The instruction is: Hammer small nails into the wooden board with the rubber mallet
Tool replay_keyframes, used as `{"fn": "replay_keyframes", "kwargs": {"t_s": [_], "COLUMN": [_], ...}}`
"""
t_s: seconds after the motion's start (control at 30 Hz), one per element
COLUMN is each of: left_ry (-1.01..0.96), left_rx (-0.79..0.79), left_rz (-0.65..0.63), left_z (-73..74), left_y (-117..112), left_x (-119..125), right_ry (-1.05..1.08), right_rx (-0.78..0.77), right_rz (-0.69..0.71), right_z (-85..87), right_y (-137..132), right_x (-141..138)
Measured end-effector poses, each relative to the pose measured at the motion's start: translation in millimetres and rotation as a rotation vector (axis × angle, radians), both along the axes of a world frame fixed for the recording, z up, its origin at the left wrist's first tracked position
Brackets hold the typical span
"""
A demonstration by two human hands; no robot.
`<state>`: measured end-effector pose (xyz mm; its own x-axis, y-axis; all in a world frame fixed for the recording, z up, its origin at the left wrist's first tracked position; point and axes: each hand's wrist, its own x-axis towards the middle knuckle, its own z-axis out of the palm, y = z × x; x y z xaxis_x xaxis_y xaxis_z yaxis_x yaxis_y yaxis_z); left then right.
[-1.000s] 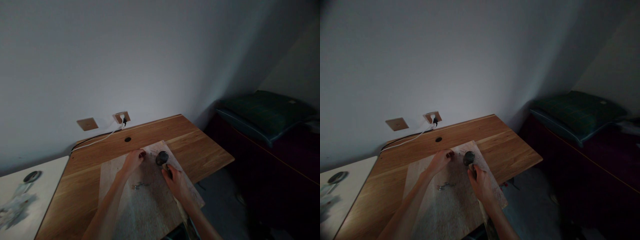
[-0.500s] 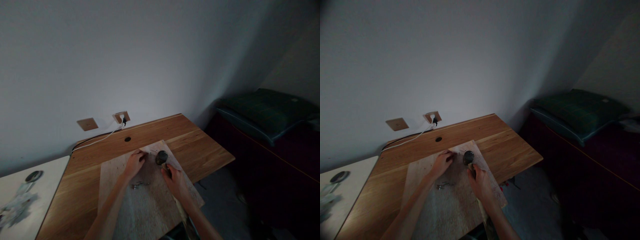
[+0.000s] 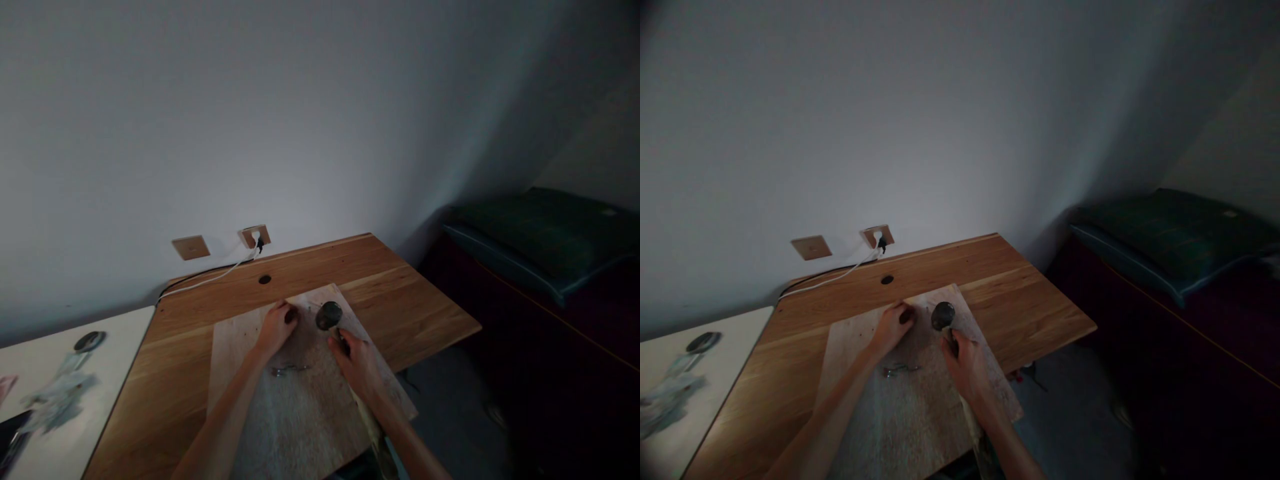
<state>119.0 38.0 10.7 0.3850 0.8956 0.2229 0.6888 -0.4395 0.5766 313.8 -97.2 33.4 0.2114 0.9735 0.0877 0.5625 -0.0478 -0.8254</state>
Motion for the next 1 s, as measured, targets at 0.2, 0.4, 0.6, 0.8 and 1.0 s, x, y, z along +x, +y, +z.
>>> {"fn": "replay_keyframes", "kwargs": {"t_s": [0.2,0.4,0.6,0.8,1.0], "left_ry": [-0.074,-0.097,-0.078,-0.072,-0.079], "left_rx": [-0.022,-0.025,-0.016,-0.039,-0.061], "left_rz": [0.015,-0.005,0.021,0.031,0.047], "left_z": [-1.0,-0.8,-7.6,-6.2,-1.4], "left_y": [-0.5,-1.3,4.0,5.5,3.0], "left_x": [0.4,-0.2,-0.9,-1.0,-0.7], "right_ry": [-0.078,-0.325,-0.416,-0.402,-0.418], "right_rx": [0.031,-0.008,-0.039,-0.001,-0.012], "right_rz": [0.067,0.095,0.103,0.088,0.099], "right_z": [19.1,24.3,22.8,22.0,19.5], "right_y": [22.0,43.0,41.7,39.0,41.9], "right_x": [-11.1,-26.7,-33.6,-33.3,-34.4]}}
